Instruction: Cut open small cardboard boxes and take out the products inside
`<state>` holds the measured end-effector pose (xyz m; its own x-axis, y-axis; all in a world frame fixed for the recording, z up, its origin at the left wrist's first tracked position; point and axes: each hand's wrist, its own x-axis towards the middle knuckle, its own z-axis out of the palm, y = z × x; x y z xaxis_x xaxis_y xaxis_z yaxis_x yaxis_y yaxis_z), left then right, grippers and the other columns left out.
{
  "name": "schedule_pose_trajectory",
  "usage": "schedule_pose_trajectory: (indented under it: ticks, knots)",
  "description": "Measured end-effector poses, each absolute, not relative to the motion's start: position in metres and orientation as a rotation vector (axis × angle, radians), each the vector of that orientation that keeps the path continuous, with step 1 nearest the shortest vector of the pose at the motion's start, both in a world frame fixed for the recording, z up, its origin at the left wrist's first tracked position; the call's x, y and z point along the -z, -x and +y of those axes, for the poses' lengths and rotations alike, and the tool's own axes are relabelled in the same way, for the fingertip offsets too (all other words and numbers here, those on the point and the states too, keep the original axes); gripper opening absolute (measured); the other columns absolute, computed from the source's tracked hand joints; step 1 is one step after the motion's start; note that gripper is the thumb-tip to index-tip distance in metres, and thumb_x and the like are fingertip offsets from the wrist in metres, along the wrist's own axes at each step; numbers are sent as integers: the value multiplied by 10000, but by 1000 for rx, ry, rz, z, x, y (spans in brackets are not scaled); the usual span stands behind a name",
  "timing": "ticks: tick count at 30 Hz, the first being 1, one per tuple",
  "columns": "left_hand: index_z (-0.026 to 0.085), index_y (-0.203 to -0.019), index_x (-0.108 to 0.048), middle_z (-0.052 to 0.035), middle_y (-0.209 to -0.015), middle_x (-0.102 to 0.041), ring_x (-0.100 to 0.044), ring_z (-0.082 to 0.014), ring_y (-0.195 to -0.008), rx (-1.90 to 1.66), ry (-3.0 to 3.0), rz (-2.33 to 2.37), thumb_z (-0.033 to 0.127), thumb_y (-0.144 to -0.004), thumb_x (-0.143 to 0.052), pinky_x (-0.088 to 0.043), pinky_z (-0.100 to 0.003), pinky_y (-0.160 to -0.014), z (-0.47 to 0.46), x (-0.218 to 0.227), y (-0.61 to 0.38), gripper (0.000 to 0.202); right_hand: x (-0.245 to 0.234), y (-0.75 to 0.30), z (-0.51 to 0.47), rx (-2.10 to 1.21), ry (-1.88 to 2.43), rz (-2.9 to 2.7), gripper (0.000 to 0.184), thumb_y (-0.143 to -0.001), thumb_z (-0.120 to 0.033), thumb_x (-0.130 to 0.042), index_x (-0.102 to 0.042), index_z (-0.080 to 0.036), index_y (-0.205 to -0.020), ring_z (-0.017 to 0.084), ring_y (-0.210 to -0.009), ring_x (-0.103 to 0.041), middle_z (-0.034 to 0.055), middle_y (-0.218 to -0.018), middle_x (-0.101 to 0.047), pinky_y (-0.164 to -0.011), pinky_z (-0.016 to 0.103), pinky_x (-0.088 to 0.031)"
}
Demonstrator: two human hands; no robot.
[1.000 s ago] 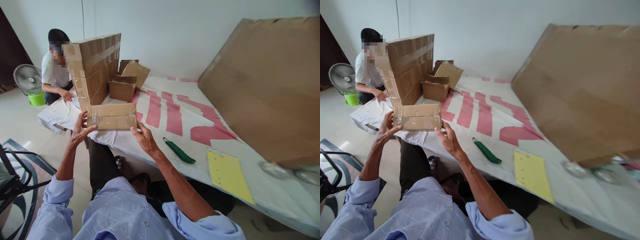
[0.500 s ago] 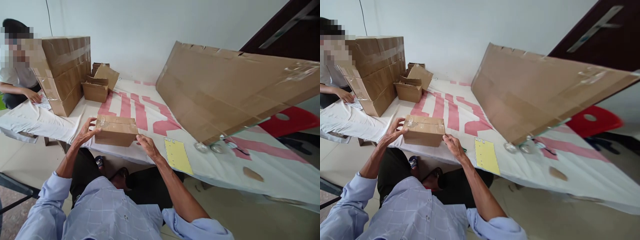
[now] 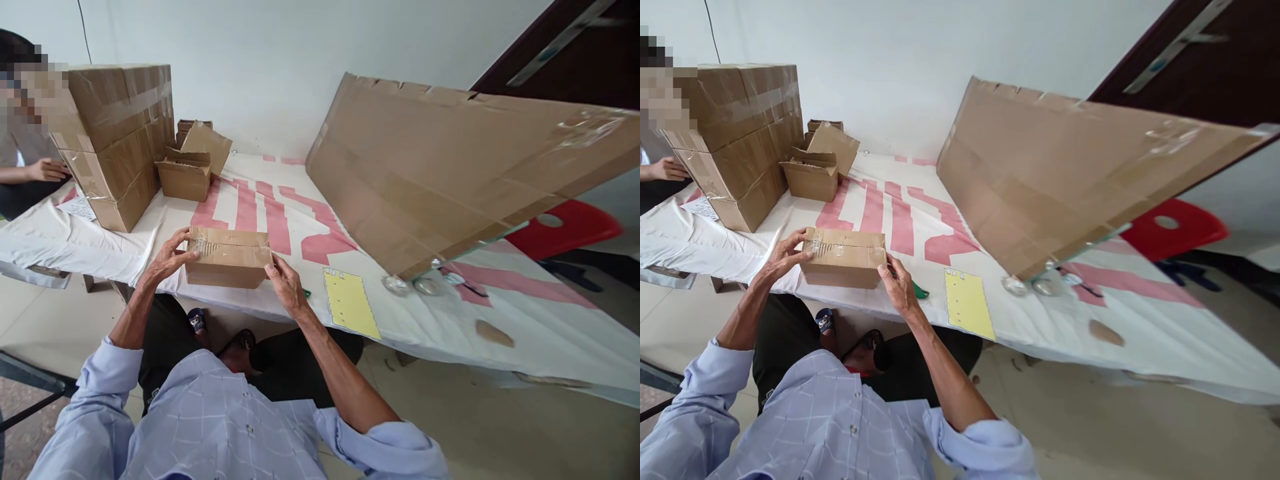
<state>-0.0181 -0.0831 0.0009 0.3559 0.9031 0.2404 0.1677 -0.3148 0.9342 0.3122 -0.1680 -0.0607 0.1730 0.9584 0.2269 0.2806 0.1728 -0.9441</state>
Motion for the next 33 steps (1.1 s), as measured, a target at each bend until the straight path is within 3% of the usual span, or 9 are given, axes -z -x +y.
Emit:
schedule_pose_trajectory:
  ticks: [6,11,14,18,21,26,29,33]
  knots:
    - [316,-1258,-788,-93,-1621,-477,-478,-390,-1521,-959,-1890,951,553,-755,-924,-518,-500,-1167,-93,-2,21,572,64,-320,-183,-739,1284,-1392,822,-945,-827,-614,-675,-217,-1493,362,-1335,-696,167,-1448,-755,-1096,504,-596]
    - [350,-1372,-745,-89,-1609,-466,-452,-396,-1527,-954,-1952,938,594,-778,-921,-526,-504,-1168,-102,-2,22,666,79,-359,-176,-499,1425,-1427,709,-1031,-787,-476,-731,-200,-1336,348,-1246,-711,191,-1381,-754,-1070,536,-589]
    - [348,-1380,-738,-96,-1607,-452,-444,-398,-1532,-953,-1958,945,606,-786,-910,-529,-503,-1163,-105,-3,21,670,92,-384,-171,-256,1703,-1577,595,-1012,-664,-566,-753,-160,-1266,388,-1227,-680,229,-1301,-745,-1088,579,-553]
    - [342,-1374,-740,-100,-1608,-457,-446,-414,-1536,-958,-1967,964,615,-768,-915,-531,-505,-1164,-109,-4,19,687,102,-397,-170,-184,2067,-1792,449,-1010,-460,-628,-750,-126,-1285,395,-1241,-645,249,-1308,-715,-1070,538,-537]
    - [340,-1367,-739,-91,-1631,-456,-473,-416,-1517,-979,-1967,981,623,-760,-914,-531,-503,-1160,-114,-4,16,692,102,-394,-172,-174,2148,-1882,402,-1041,-428,-613,-743,-144,-1294,392,-1235,-638,241,-1320,-699,-1037,509,-536]
    - [331,-1264,-755,-78,-1543,-515,-555,-379,-1427,-1052,-1918,1061,639,-775,-891,-556,-474,-1110,-119,0,12,594,101,-388,-172,-147,2116,-1879,267,-1036,-342,-563,-740,-186,-1161,356,-1135,-645,212,-1217,-715,-963,460,-535]
    - [327,-1243,-754,-77,-1481,-535,-574,-369,-1386,-1074,-1918,1074,638,-770,-896,-561,-471,-1091,-120,1,11,583,96,-391,-169,-148,2011,-1628,316,-1026,-382,-484,-720,-188,-1106,332,-1044,-652,185,-1115,-720,-897,434,-538]
    - [346,-1314,-744,-79,-1517,-517,-528,-389,-1448,-1044,-1935,1027,614,-767,-911,-544,-482,-1125,-121,0,12,631,70,-400,-166,-190,1755,-1332,413,-1015,-568,-428,-656,-234,-932,282,-854,-602,88,-854,-679,-810,406,-524]
